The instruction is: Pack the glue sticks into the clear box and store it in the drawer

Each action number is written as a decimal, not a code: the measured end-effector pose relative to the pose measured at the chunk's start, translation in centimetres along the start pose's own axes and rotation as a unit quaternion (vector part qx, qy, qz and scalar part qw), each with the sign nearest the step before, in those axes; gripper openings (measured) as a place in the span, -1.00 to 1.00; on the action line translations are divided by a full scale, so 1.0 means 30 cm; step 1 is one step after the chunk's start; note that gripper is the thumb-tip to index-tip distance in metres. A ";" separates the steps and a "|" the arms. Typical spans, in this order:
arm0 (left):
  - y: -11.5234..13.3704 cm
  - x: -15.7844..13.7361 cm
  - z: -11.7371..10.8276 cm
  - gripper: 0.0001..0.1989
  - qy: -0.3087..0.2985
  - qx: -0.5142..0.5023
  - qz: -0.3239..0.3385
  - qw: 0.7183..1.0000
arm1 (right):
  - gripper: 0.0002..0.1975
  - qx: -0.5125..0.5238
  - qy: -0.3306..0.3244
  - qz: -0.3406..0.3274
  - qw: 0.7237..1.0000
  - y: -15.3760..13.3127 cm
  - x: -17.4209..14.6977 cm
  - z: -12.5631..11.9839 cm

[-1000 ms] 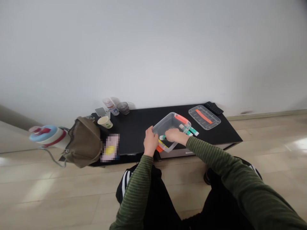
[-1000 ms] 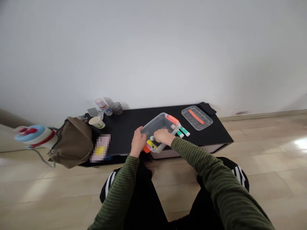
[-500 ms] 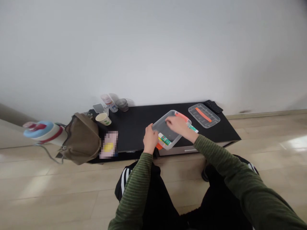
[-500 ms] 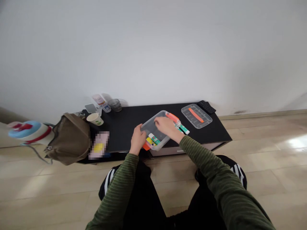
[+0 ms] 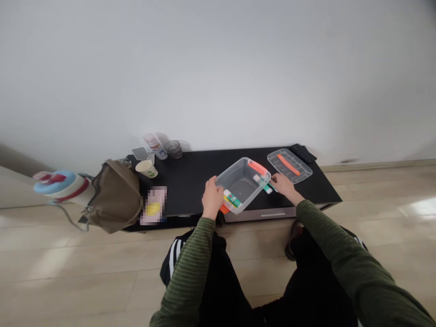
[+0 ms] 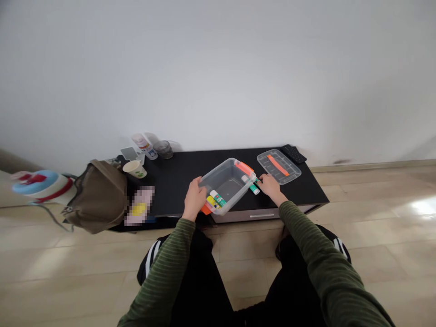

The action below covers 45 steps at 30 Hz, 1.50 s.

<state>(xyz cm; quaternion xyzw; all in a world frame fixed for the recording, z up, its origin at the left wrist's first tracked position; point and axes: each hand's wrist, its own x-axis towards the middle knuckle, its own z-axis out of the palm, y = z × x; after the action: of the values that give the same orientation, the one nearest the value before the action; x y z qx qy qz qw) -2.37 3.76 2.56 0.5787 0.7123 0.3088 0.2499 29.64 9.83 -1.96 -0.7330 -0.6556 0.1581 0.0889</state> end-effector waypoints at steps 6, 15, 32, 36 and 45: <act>-0.001 -0.001 0.000 -0.49 0.001 -0.001 -0.001 1.000 | -0.71 -0.030 -0.008 0.006 0.999 0.016 0.010 0.041; 0.002 0.002 -0.001 -0.48 -0.004 0.009 -0.001 1.000 | -0.71 0.097 0.136 0.014 0.986 0.030 -0.019 0.033; 0.007 0.003 -0.003 -0.47 -0.015 0.012 -0.001 1.000 | -0.63 -0.214 -0.227 -0.154 0.937 -0.570 -0.070 -0.059; 0.008 0.004 -0.005 -0.47 -0.020 0.015 0.000 1.000 | -0.61 -0.223 -0.306 -0.152 0.913 -0.612 -0.047 0.001; 0.021 0.002 -0.010 -0.47 -0.025 0.022 -0.005 0.999 | -0.77 -0.188 -0.270 -0.158 0.931 -0.600 -0.073 0.002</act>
<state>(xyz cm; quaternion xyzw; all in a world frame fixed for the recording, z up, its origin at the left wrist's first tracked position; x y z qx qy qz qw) -2.19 3.85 3.21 0.5879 0.7152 0.2778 0.2562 12.61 9.89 4.31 -0.5533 -0.7796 0.2078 -0.2073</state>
